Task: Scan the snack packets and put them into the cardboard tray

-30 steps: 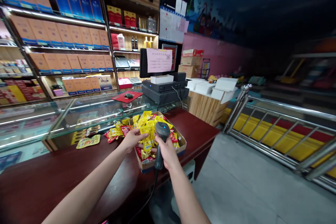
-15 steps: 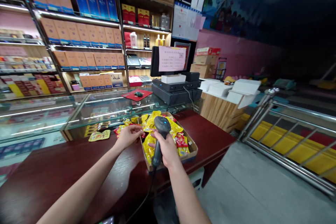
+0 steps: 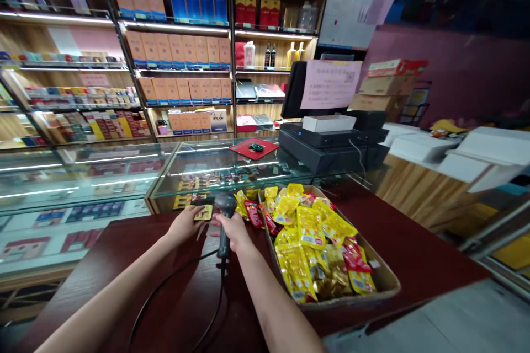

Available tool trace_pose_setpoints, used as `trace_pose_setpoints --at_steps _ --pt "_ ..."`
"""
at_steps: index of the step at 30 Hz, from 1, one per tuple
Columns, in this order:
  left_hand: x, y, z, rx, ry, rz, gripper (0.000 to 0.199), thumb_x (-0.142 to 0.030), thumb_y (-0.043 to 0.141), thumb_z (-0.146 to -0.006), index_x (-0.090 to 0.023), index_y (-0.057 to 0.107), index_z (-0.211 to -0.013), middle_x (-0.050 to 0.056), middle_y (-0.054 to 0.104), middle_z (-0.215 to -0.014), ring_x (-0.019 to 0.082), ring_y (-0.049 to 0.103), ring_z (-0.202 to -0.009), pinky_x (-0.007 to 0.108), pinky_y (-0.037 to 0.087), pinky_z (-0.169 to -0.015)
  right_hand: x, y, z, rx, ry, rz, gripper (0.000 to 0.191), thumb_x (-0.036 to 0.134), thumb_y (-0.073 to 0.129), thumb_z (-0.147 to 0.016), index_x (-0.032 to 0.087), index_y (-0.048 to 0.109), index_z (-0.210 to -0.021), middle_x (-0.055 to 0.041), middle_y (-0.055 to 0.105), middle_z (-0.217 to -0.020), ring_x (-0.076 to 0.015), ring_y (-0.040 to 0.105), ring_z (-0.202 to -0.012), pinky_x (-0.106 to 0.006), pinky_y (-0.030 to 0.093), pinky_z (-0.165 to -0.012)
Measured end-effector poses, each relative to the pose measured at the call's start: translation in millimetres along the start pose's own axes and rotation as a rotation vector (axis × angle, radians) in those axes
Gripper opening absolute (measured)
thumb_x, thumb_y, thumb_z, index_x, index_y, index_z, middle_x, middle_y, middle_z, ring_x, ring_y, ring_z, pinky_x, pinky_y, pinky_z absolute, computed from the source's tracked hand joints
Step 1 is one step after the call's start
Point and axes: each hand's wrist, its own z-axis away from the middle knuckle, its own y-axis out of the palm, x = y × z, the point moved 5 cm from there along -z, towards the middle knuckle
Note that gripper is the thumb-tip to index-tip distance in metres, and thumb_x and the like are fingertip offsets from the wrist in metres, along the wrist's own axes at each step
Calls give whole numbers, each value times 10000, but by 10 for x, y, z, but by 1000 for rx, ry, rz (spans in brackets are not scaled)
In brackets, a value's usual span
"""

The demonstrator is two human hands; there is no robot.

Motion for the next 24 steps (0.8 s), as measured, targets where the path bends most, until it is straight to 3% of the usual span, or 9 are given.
trace_pose_setpoints --at_steps 3,8,12,16,20,24 --pt "146 65 -128 33 50 -153 575 -281 628 -798 -215 505 -1356 130 507 -1373 280 463 -1251 364 356 -1011 -147 111 -245 12 44 15 262 217 685 -667 162 563 -892 -83 688 -928 -237 694 -846 -335 580 -552" --pt "212 184 -192 59 109 -267 451 -354 589 -839 -198 575 -1262 130 577 -1259 281 495 -1185 372 381 -973 -383 83 -480 -55 92 86 241 231 700 -655 161 582 -853 -54 660 -829 -214 670 -840 -316 576 -568" --pt "155 242 -32 65 102 -354 404 -295 495 -895 -172 530 -1279 147 601 -1173 273 544 -1091 366 435 -877 -437 5 -445 -86 122 74 275 248 743 -624 162 595 -840 -50 642 -844 -220 651 -878 -342 587 -598" --pt "50 217 268 95 111 -384 357 -186 407 -902 -142 545 -1229 156 637 -1040 274 591 -993 358 445 -815 -395 -36 -227 -70 126 6 316 254 777 -591 164 589 -829 -72 652 -923 -239 638 -953 -347 594 -603" --pt "2 -28 532 70 13 -104 323 -245 427 -906 -186 593 -1176 127 679 -991 259 630 -944 324 435 -803 -347 -83 75 -71 113 -13 330 280 787 -582 165 596 -825 -77 660 -925 -260 636 -991 -332 590 -601" --pt "-18 -208 708 60 -193 554 355 -428 488 -884 -161 657 -1048 104 713 -911 241 657 -869 269 455 -740 -303 -122 356 -44 73 -6 337 310 782 -589 168 612 -844 -81 680 -944 -267 638 -1018 -330 589 -631"
